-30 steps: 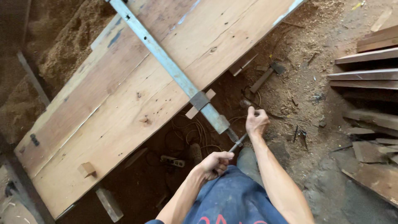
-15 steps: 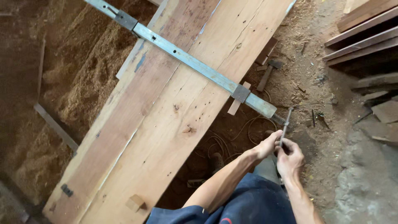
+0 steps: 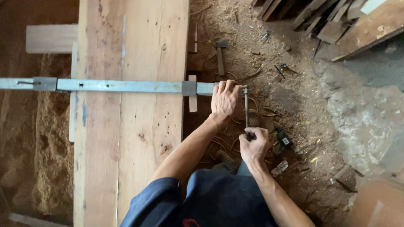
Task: The person tightens a metal clamp on a wooden plank using a wrench, then uses a hammer to drive a nail into the plank. The person continues to adjust the clamp and hammer the nail.
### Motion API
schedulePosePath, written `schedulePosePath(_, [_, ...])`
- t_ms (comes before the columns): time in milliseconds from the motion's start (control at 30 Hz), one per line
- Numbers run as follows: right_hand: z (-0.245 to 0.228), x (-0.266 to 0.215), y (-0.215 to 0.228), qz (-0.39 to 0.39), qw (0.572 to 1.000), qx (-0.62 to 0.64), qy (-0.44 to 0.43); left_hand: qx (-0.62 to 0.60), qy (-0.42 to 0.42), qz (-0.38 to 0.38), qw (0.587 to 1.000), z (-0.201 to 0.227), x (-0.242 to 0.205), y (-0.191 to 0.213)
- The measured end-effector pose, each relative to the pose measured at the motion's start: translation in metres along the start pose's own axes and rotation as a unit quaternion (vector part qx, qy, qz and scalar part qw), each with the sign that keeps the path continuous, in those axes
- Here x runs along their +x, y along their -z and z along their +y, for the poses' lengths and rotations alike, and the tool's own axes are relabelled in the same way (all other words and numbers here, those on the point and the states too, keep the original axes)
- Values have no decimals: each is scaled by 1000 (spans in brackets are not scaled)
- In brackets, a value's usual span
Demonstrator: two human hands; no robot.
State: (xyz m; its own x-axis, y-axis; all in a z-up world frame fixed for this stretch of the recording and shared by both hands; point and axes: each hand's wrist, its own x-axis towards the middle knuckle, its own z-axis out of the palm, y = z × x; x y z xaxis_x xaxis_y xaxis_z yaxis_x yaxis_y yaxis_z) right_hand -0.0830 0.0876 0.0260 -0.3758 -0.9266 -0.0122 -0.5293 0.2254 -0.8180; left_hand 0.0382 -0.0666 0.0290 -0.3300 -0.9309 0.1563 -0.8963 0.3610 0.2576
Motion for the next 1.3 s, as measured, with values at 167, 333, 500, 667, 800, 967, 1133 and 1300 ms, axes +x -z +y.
schedulePosePath(167, [-8,1,-3,122,983,75,111,59,-126,-259,956,-2,37,-12])
schedulePosePath(333, [-24,23,-10,180,955,57,228,160,-132,-282,937,-1,47,-41])
schedulePosePath(500, [-37,38,-1,79,925,274,253,112,-43,-264,957,8,39,-86])
schedulePosePath(667, [-45,35,3,84,958,217,168,109,-58,-73,990,9,23,-82])
schedulePosePath(800, [-36,23,-11,124,952,250,125,65,-18,-94,993,15,30,-77])
schedulePosePath(967, [-51,36,-11,149,963,203,96,13,7,-125,992,14,32,-74])
schedulePosePath(1133, [-67,80,13,76,938,-37,337,-8,22,-142,990,17,32,-77])
schedulePosePath(1300, [-75,54,-9,178,971,147,-57,-18,31,-111,993,14,31,-72])
